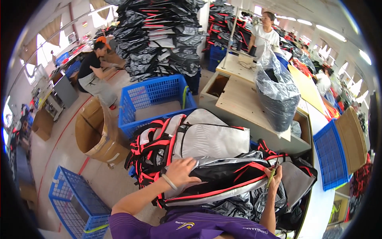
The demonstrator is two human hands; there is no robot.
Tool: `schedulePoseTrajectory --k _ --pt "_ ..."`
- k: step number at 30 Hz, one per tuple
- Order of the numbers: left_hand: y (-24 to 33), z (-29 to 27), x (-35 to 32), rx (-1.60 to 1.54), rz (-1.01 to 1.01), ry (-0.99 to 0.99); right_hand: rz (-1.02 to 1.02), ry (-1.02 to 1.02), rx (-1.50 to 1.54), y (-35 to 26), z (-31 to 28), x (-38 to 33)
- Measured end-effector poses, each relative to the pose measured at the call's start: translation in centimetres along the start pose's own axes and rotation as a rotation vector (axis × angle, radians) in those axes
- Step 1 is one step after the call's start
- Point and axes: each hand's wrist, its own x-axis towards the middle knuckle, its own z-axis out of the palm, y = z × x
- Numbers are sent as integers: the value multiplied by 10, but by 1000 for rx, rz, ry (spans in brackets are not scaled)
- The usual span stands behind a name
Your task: Trimming excess threads and fabric from manufactured sports bags using scissors.
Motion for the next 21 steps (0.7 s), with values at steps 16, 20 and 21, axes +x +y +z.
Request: schedulePoseTrajectory --k 16,20,21 --pt "45 -13 31 -207 -278 15 -322 -29 -280 -10 17 44" --pt "54 -101 57 -385 -251 -144 -230 -124 -275 -65 13 40" --pt "48 -109 63 -467 -264 -206 -196 -147 -277 -70 12 40"
